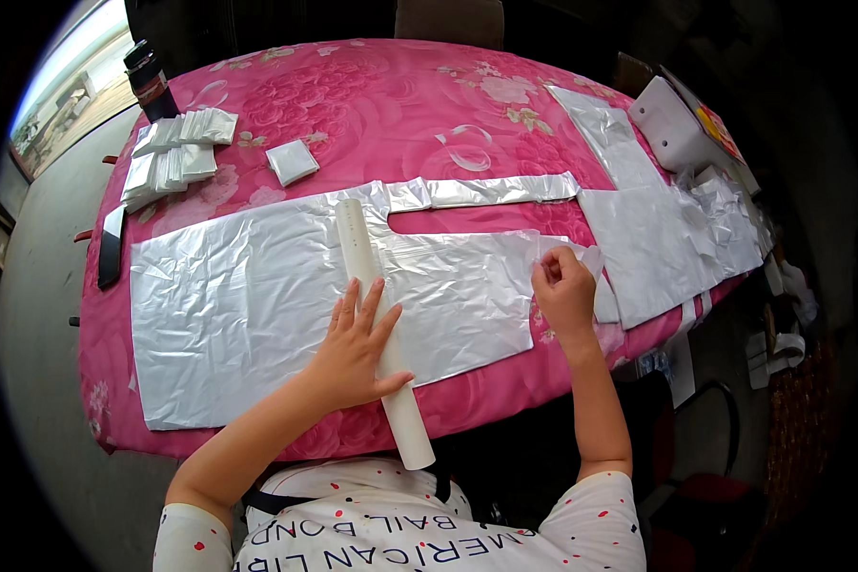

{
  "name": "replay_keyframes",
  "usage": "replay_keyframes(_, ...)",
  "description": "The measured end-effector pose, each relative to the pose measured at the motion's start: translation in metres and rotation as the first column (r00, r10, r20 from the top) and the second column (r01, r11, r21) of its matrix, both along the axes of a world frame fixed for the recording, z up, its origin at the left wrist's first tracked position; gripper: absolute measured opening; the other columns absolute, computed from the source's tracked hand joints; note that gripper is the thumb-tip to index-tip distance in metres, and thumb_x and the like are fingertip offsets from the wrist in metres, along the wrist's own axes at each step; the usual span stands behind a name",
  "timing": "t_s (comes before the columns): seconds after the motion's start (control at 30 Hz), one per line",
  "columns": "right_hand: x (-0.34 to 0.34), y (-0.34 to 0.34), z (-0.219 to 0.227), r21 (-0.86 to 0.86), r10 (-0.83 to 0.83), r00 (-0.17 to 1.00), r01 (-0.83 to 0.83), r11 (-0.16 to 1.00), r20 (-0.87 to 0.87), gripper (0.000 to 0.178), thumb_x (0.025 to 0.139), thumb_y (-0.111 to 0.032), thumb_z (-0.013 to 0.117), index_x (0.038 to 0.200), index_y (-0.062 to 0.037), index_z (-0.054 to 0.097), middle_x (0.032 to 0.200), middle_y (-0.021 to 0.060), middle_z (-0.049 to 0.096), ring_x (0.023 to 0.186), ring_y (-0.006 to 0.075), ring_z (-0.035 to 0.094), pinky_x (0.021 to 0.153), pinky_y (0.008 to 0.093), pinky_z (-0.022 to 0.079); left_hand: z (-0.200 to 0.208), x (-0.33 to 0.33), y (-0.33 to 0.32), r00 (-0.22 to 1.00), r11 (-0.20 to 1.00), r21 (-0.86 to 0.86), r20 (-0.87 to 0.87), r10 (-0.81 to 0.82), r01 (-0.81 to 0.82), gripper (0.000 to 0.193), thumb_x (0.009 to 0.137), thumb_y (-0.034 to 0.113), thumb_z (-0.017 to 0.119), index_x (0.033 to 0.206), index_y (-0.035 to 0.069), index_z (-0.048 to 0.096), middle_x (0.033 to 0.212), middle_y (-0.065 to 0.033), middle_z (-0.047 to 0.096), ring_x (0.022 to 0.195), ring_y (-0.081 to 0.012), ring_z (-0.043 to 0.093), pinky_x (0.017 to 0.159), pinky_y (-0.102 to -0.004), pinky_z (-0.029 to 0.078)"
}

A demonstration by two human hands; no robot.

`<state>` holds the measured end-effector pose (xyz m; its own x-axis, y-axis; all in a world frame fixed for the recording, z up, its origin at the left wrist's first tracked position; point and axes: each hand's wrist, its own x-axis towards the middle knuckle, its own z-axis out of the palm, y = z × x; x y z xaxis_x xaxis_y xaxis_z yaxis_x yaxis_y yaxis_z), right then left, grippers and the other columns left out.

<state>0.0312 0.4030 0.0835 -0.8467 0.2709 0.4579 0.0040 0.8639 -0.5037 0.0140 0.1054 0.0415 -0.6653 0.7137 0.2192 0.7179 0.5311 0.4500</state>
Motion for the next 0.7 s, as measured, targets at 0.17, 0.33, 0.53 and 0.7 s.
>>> replay_keyframes(0.17, 0.025, -0.112, 0.003, -0.497, 0.502, 0.847, -0.365, 0.787, 0.173, 0.015, 0.080, -0.008, 0.063, 0.092, -0.0003, 0.059, 0.076, 0.0058, 0.063, 0.067, 0.0105, 0.058, 0.062, 0.0238, 0.047, 0.013, 0.012, 0.011, 0.664, 0.787, 0.514, 0.724, -0.186, -0.340, 0.052, 0.086, 0.027, 0.059, 0.125, -0.002, 0.041, 0.123, -0.0175, 0.048, 0.111, -0.0268, 0.050, 0.093, -0.0364, 0.041)
replay_keyframes(0.33, 0.053, -0.164, -0.003, -0.276, 0.779, 0.627, -0.751, 0.599, -0.015, 0.029, 0.074, -0.014, 0.069, 0.098, -0.0020, 0.059, 0.091, 0.0104, 0.060, 0.085, 0.0268, 0.059, 0.072, 0.0349, 0.048, 0.002, 0.000, -0.033, 0.202, 0.744, 0.316, 0.949, -0.243, -0.588, 0.032, 0.087, 0.020, 0.059, 0.109, -0.002, 0.055, 0.090, -0.0098, 0.064, 0.077, -0.0155, 0.063, 0.071, -0.0282, 0.051)
replay_keyframes(0.53, 0.098, -0.149, -0.009, 0.057, 0.427, 0.842, -0.469, 0.881, 0.329, 0.031, 0.073, -0.027, 0.070, 0.085, -0.0023, 0.055, 0.089, 0.0097, 0.057, 0.082, 0.0248, 0.055, 0.067, 0.0318, 0.047, 0.000, -0.027, -0.174, 0.096, 0.719, 0.025, 0.994, 0.058, -0.695, 0.013, 0.085, 0.013, 0.059, 0.092, 0.002, 0.059, 0.083, -0.0093, 0.065, 0.070, -0.0163, 0.064, 0.063, -0.0281, 0.052)
replay_keyframes(0.7, 0.110, -0.148, -0.019, -0.209, 0.321, 0.594, -0.251, 0.945, 0.738, 0.052, 0.070, -0.050, 0.067, 0.081, -0.0004, 0.056, 0.066, 0.0167, 0.062, 0.064, 0.0324, 0.063, 0.057, 0.0392, 0.049, 0.007, -0.039, -0.251, 0.196, 0.690, -0.082, 0.928, 0.316, -0.719, 0.015, 0.079, 0.006, 0.060, 0.093, 0.000, 0.059, 0.081, -0.0087, 0.064, 0.068, -0.0153, 0.062, 0.064, -0.0290, 0.051)
